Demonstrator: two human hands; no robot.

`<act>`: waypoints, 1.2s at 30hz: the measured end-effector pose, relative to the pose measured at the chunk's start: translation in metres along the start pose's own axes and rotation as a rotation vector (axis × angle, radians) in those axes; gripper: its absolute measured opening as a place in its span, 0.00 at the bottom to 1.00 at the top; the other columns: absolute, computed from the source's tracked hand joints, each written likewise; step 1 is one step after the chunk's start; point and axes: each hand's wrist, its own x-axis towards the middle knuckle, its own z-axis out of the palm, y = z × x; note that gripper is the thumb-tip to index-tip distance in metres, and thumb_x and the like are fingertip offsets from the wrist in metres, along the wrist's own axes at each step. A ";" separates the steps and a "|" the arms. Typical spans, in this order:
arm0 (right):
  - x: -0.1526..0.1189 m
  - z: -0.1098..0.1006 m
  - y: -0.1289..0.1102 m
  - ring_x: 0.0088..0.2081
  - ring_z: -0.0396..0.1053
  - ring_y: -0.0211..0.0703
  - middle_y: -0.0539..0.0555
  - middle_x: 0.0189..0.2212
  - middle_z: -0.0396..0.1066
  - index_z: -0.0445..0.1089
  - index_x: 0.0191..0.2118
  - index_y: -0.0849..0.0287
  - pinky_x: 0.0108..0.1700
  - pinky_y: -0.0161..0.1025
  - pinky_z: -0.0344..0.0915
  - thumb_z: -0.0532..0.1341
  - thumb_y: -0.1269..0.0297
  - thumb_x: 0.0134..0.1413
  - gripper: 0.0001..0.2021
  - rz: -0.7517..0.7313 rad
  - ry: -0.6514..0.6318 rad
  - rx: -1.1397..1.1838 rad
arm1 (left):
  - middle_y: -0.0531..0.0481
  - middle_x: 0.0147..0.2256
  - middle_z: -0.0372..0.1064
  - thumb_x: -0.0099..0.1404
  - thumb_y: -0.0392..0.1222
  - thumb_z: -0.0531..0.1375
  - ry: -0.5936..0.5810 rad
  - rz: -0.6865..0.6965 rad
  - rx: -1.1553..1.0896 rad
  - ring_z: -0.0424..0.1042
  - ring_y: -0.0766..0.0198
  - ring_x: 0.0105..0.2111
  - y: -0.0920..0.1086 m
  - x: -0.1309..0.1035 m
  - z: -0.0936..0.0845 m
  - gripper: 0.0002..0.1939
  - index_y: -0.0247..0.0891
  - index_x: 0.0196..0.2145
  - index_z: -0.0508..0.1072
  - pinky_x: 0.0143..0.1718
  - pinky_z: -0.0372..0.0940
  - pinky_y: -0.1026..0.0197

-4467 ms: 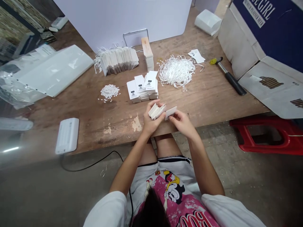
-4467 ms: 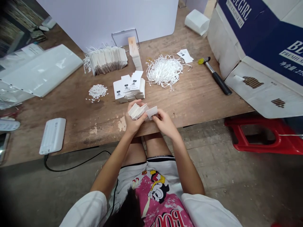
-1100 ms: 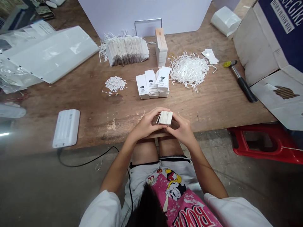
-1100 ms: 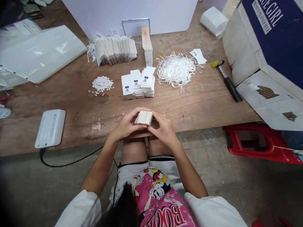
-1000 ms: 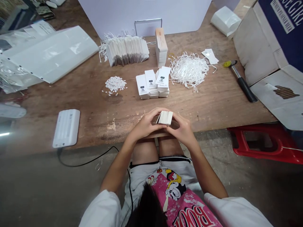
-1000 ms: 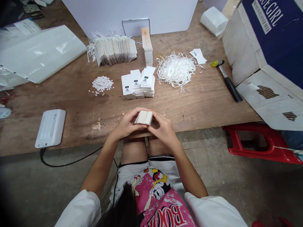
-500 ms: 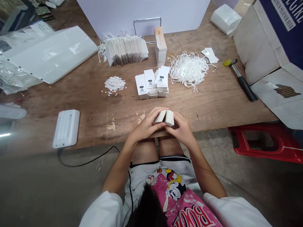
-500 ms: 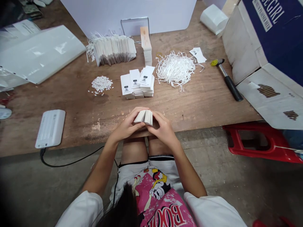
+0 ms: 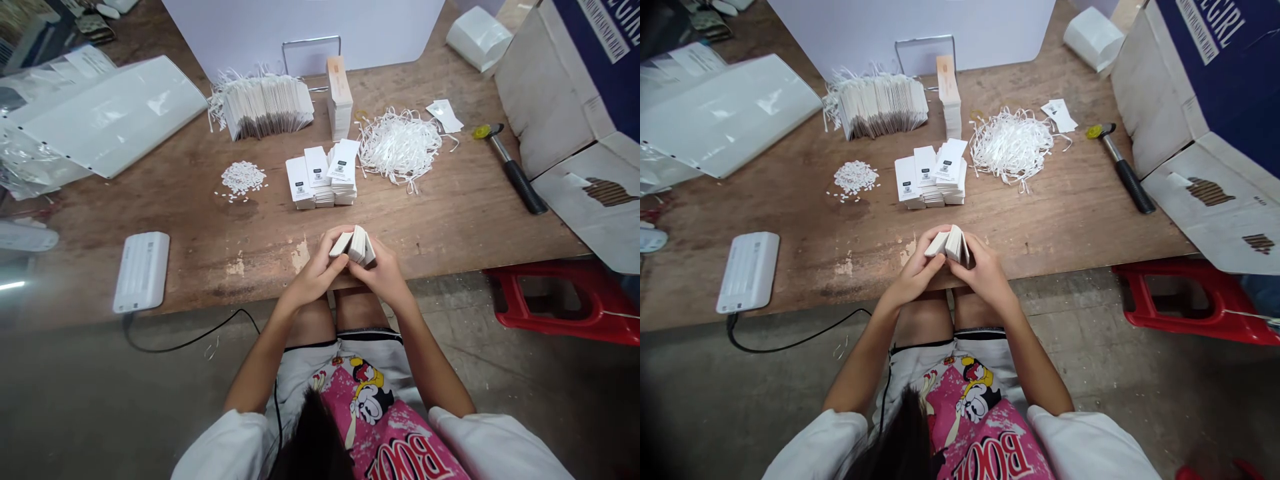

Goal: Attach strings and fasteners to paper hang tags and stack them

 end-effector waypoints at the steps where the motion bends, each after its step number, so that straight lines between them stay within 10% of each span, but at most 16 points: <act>1: 0.000 0.002 0.001 0.46 0.71 0.48 0.56 0.46 0.72 0.65 0.52 0.56 0.48 0.45 0.69 0.62 0.63 0.54 0.20 0.027 -0.002 0.009 | 0.43 0.60 0.55 0.71 0.48 0.49 0.040 0.005 0.050 0.54 0.55 0.62 0.001 -0.001 0.003 0.20 0.45 0.59 0.58 0.64 0.50 0.50; 12: 0.001 0.025 0.015 0.53 0.66 0.52 0.63 0.49 0.67 0.55 0.57 0.59 0.57 0.53 0.63 0.54 0.56 0.60 0.22 0.120 0.075 0.089 | 0.42 0.52 0.63 0.71 0.40 0.50 0.363 -0.093 0.248 0.66 0.59 0.52 0.005 -0.001 0.009 0.20 0.41 0.59 0.55 0.54 0.61 0.54; 24: -0.001 0.025 0.020 0.47 0.69 0.46 0.59 0.43 0.69 0.58 0.55 0.58 0.55 0.49 0.65 0.52 0.54 0.62 0.20 0.123 0.143 0.237 | 0.45 0.37 0.74 0.60 0.24 0.56 0.505 -0.389 0.055 0.74 0.64 0.34 0.012 0.118 -0.120 0.14 0.33 0.41 0.75 0.38 0.71 0.56; 36: -0.005 0.025 0.023 0.49 0.68 0.45 0.58 0.45 0.68 0.55 0.58 0.56 0.56 0.47 0.64 0.52 0.59 0.63 0.20 0.116 0.119 0.283 | 0.49 0.26 0.71 0.53 0.23 0.57 0.365 -0.457 0.256 0.72 0.59 0.33 -0.016 0.179 -0.105 0.12 0.35 0.31 0.75 0.42 0.69 0.51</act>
